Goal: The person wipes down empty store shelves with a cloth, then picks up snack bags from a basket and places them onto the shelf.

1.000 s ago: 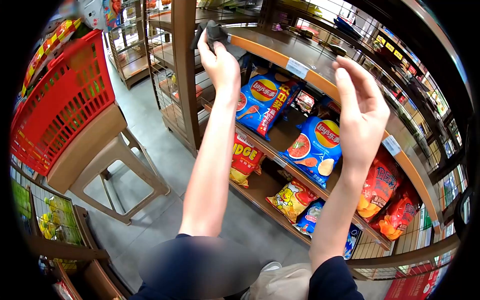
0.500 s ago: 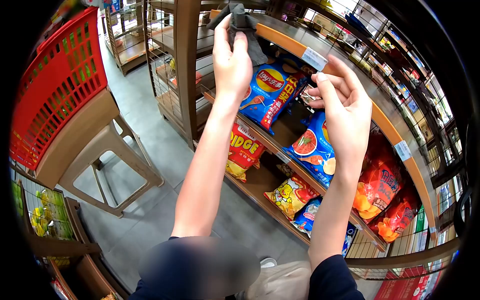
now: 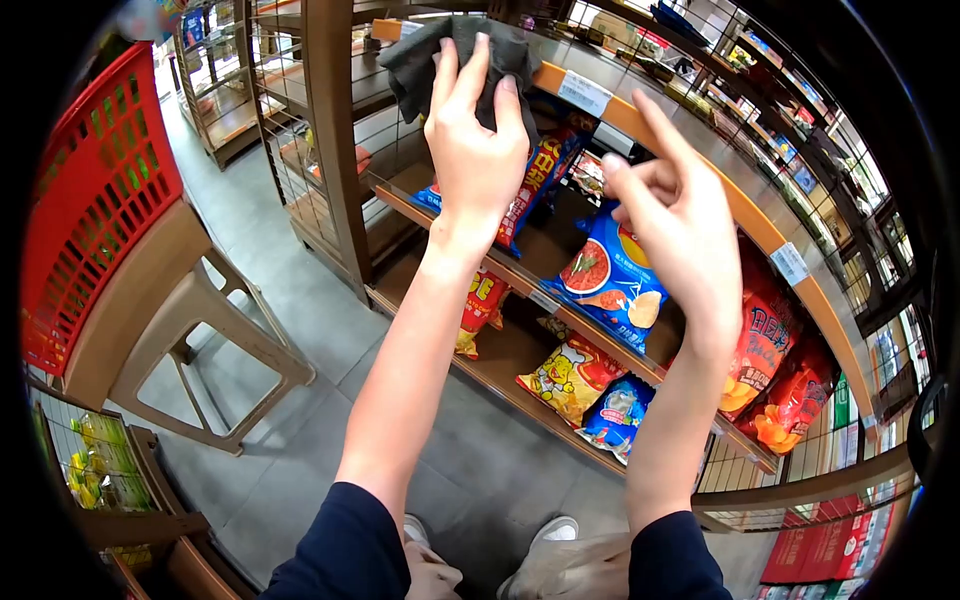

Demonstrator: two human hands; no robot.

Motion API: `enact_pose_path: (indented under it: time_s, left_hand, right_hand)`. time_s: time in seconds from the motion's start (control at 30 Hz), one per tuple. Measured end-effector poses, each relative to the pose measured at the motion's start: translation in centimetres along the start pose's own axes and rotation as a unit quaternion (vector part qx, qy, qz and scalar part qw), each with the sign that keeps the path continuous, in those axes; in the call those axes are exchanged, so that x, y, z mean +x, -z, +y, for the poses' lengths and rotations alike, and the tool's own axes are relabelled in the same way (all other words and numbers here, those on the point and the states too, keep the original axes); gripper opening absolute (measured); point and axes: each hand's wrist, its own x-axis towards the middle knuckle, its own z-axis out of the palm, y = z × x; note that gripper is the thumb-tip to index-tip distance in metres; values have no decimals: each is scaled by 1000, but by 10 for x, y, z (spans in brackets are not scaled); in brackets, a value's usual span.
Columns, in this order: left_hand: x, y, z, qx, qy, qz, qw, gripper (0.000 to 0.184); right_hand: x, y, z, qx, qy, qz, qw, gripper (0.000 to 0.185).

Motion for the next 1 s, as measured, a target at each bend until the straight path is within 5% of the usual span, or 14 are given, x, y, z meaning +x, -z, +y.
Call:
enact_pose_path:
  time_s: [0.1,0.5,1.0]
  left_hand:
    - [3,5,3,32,-20,-29,999,39]
    - [-1,11,12,64,-55,-86,993,35]
    - [-39,-21,25,23,-65,9,998,39]
  right_hand:
    - [4,-11,12,29,67,11,997,61]
    - [2,-27,0,81,48,3,996,67]
    - [-2,-16,24,79,72,-27,994,69]
